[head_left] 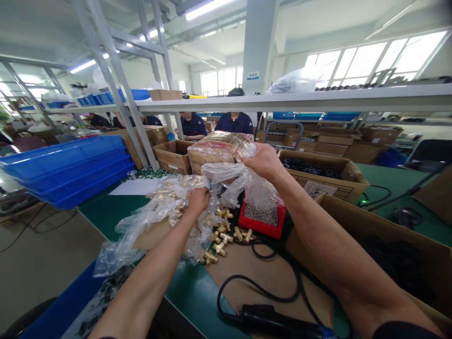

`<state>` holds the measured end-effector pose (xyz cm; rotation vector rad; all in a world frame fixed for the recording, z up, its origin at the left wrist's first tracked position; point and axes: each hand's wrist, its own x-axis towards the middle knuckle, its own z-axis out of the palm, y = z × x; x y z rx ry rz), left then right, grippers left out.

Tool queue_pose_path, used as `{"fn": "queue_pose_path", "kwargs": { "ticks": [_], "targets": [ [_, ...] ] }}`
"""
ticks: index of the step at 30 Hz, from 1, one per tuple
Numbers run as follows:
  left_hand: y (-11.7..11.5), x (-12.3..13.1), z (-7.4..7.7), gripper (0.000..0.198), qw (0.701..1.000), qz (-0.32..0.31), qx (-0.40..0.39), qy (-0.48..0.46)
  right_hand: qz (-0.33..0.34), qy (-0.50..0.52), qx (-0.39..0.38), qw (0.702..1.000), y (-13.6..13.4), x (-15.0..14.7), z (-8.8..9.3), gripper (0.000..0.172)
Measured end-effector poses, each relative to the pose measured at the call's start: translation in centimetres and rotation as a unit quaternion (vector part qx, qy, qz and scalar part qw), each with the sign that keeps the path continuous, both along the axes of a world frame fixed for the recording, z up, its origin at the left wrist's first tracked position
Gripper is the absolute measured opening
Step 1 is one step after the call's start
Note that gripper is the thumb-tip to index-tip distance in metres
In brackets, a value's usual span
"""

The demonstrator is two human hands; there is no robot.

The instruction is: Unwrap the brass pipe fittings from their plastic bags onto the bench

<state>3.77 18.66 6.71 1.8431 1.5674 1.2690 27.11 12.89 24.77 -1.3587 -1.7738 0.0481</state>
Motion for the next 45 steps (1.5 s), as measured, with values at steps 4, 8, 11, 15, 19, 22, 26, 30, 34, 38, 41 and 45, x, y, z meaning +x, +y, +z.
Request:
{"fn": "queue_pose_path", "kwargs": {
  "ticks": [4,8,11,15,19,22,26,30,34,38,41,45],
  "targets": [
    [0.1,0.6,3.5,0.012,0.972,0.024,0.054,-0.226,0.067,0.012,-0.03,0.997,0.4,1.0,-3.4,0.029],
    [-0.1,1.3,8.4,0.016,0.888,0.005,0.081,-0.452,0.169,0.044,-0.153,0.973,1.0,0.0,-7.0,0.028],
    [-1.1,1.7,11.8,0.02,0.826,-0.038,0.08,-0.557,0.197,0.099,-0.222,0.95,1.1,-1.6,-9.4,0.024],
    [-2.4,2.4,15.8,0.023,0.757,-0.099,0.081,-0.641,0.223,0.128,-0.249,0.934,0.3,-4.2,-11.3,0.041],
    [-2.9,3.0,18.7,0.02,0.686,-0.156,0.102,-0.703,0.337,0.271,-0.307,0.848,-1.0,-6.7,-12.0,0.065],
    [-2.9,2.7,19.1,0.021,0.648,-0.183,0.124,-0.729,0.371,0.401,-0.296,0.783,-1.6,-7.6,-11.8,0.062],
    [-2.8,1.0,17.3,0.021,0.674,-0.139,0.157,-0.709,0.327,0.469,-0.245,0.783,-1.7,-7.1,-10.9,0.059],
    [-2.6,-0.5,14.1,0.017,0.724,-0.046,0.147,-0.672,0.287,0.455,-0.208,0.817,-1.3,-6.2,-10.4,0.058],
    [-3.0,-1.2,10.0,0.015,0.763,-0.005,0.118,-0.635,0.265,0.322,-0.192,0.888,-0.8,-5.4,-10.0,0.044],
    [-4.2,-1.8,4.6,0.018,0.829,0.014,0.049,-0.557,0.203,0.144,-0.183,0.951,0.0,-4.4,-9.2,0.034],
    [-5.1,-2.7,1.1,0.023,0.888,0.009,-0.033,-0.458,0.145,0.029,-0.192,0.97,0.6,-3.8,-8.6,0.023],
    [-5.2,-4.4,-1.2,0.031,0.955,0.031,-0.074,-0.285,0.091,-0.153,-0.171,0.969,1.2,-3.4,-8.2,0.026]
  ]
}}
